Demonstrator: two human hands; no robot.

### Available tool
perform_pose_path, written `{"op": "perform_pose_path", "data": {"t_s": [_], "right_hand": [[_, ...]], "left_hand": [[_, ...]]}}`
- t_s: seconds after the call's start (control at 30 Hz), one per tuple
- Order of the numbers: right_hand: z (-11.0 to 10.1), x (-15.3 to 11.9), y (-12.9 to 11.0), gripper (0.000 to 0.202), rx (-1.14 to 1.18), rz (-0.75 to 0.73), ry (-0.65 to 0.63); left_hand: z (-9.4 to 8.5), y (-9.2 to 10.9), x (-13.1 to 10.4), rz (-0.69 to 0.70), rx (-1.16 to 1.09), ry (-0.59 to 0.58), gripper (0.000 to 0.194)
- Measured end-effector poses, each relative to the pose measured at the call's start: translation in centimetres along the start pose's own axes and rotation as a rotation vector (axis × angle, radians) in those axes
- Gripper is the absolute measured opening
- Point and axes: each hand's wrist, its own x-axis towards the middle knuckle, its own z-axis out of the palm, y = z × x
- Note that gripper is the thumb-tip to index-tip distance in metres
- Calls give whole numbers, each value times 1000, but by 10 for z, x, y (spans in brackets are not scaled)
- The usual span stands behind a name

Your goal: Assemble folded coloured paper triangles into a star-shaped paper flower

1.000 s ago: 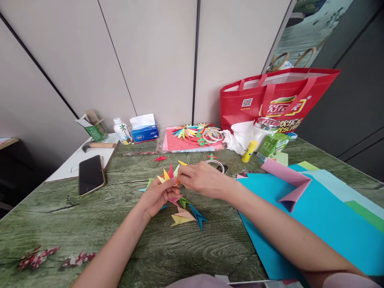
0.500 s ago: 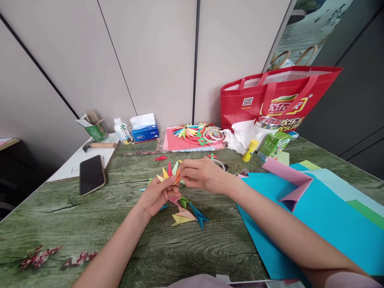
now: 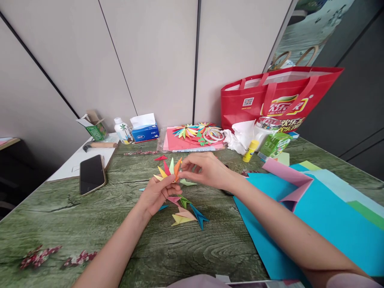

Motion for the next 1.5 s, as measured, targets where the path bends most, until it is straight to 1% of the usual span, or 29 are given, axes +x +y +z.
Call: {"op": "perform_pose_path", "data": {"t_s": [0.13, 0.23, 0.3, 0.43, 0.5, 0.57, 0.67, 0.73, 0.77, 0.8, 0.9, 0.93, 0.97, 1.0, 1.03, 1.1, 1.13, 1.2, 1.23, 1.27, 1.37, 1.5], "right_hand": [[4, 0, -4, 11, 25, 33, -11], [7, 0, -3, 11, 154, 74, 3], [8, 1, -3, 9, 280, 138, 14], [13, 4, -3, 7, 526, 350, -3], [17, 4, -1, 6, 574, 424, -32], [20, 5, 3, 4, 554, 452, -57], [14, 4, 7, 3, 496, 472, -41], [0, 2, 5, 7, 543, 472, -68], [-9, 1, 3, 9, 612, 451, -143], [-19, -1, 0, 11, 698, 421, -277], [-44, -6, -11, 15, 913, 333, -828], [-47, -6, -14, 17, 929, 314, -947], [-48, -7, -16, 18, 920, 302, -994], [-46, -6, -16, 18, 887, 295, -984], [-40, -5, -15, 18, 835, 286, -922], [-24, -3, -8, 16, 670, 260, -730], [-14, -2, -2, 15, 562, 216, -648], [5, 0, 10, 8, 250, 157, -448], [14, 0, 16, 8, 106, 141, -395], [22, 0, 21, 12, 9, 126, -351], [38, -1, 31, 21, -68, 83, -268], [46, -2, 31, 25, -62, 114, -186]], "left_hand": [[0, 0, 0, 19, -7, -3, 21], [2, 1, -1, 20, 4, 2, 21], [3, 2, -1, 18, 12, 7, 19], [2, 1, -1, 33, -17, 14, 16], [0, 1, -1, 37, -47, 20, 14], [-2, 2, 0, 51, -87, 47, 10], [-2, 5, 1, 98, -159, 120, 6], [-2, 7, 2, 126, -195, 158, 5], [-2, 8, 3, 136, -208, 172, 6], [-2, 8, 4, 144, -219, 183, 6], [-5, 9, 7, 164, -248, 229, 7], [-6, 10, 8, 170, -259, 248, 7], [-8, 10, 8, 176, -269, 267, 8], [-9, 11, 9, 185, -279, 284, 9], [-10, 12, 10, 197, -289, 297, 11], [-10, 14, 10, 226, -312, 317, 15], [-10, 15, 10, 240, -327, 331, 17], [-10, 18, 11, 263, -357, 367, 20], [-10, 19, 11, 272, -370, 383, 21], [-10, 20, 11, 280, -381, 396, 21], [-12, 22, 12, 290, -394, 391, 19], [-14, 22, 13, 255, -353, 396, 16]]}}
